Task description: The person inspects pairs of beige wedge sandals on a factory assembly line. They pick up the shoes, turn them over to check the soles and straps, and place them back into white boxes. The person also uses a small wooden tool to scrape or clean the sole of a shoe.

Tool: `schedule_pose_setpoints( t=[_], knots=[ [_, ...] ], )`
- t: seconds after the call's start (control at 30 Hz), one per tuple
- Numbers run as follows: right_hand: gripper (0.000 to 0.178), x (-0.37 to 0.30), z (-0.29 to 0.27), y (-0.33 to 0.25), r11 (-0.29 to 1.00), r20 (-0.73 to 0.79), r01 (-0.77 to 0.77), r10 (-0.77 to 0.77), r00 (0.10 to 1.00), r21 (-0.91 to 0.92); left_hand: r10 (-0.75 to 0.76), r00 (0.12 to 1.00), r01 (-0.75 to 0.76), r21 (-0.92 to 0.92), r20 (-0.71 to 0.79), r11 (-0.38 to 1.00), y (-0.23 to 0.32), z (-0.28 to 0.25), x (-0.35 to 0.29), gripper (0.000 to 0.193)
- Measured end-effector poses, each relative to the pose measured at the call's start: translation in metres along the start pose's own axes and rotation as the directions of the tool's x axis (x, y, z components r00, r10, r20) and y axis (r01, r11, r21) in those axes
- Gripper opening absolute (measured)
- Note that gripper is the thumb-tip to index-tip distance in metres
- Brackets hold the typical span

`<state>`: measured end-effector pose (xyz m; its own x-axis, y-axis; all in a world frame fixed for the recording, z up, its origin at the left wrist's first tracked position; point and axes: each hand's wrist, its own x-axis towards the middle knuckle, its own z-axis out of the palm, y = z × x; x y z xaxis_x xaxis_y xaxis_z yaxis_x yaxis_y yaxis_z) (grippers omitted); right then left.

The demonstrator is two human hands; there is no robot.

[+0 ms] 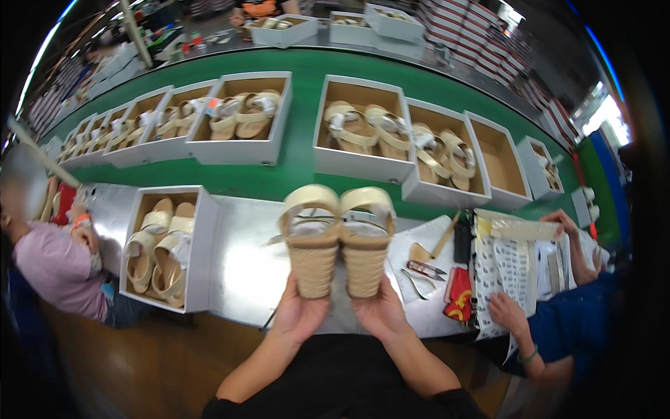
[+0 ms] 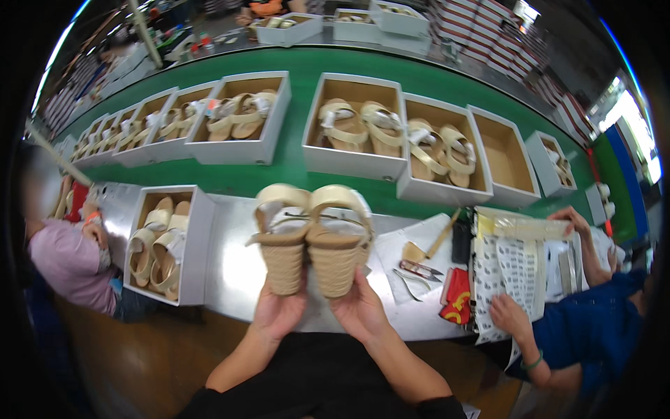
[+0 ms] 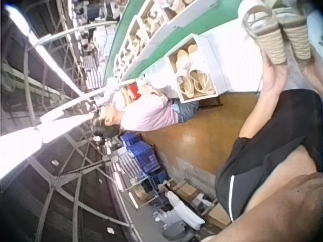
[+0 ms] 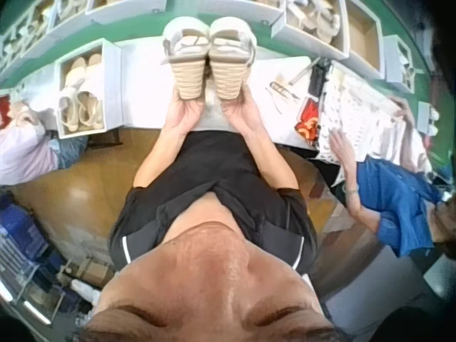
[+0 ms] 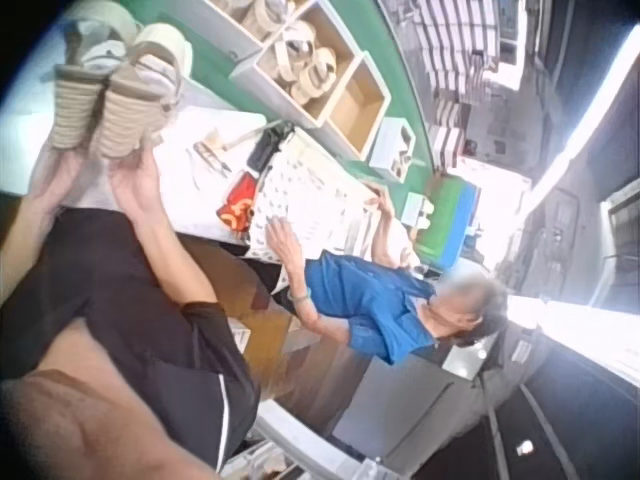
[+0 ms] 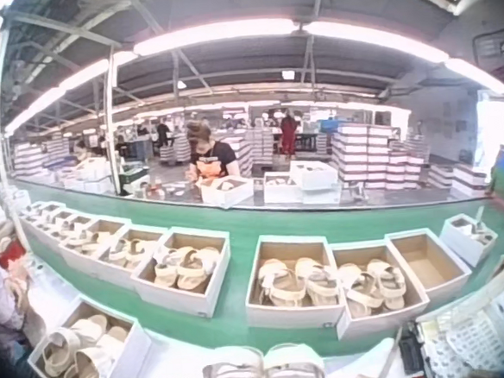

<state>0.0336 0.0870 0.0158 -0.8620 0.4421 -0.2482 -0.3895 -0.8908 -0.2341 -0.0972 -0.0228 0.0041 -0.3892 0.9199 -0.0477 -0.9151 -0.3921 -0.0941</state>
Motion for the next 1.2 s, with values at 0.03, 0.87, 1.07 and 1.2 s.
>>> schedule_pose_setpoints(
  t=[0.03, 0.87, 1.07, 1.2],
  knots=[
    [0.044, 0.004, -0.005, -0.001, 0.997, -0.018, -0.027, 0.026, 1.0, -0.074, 0.028, 0.993, -0.014, 0.123, -0.112, 0.992, 0.01, -0.002, -0.006, 0.037],
    [0.036, 0.024, -0.076, -0.131, -0.737, 0.137, -0.371, -0.527, 0.839, -0.564, 0.514, 0.704, -0.234, 0.844, 0.49, -0.483, 0.071, 0.125, 0.026, 0.062],
    [0.028, 0.033, -0.028, -0.117, -0.24, 0.133, -0.009, -0.568, 0.812, -0.971, 0.381, 0.879, -0.179, 0.939, 0.286, -0.292, 0.079, 0.134, 0.01, 0.057],
    [0.032, 0.031, 0.052, -0.064, 0.127, 0.238, 0.384, -0.598, 0.765, -0.915, 0.229, 0.973, 0.018, 0.995, 0.006, -0.102, 0.07, 0.128, -0.003, 0.057]
  ],
)
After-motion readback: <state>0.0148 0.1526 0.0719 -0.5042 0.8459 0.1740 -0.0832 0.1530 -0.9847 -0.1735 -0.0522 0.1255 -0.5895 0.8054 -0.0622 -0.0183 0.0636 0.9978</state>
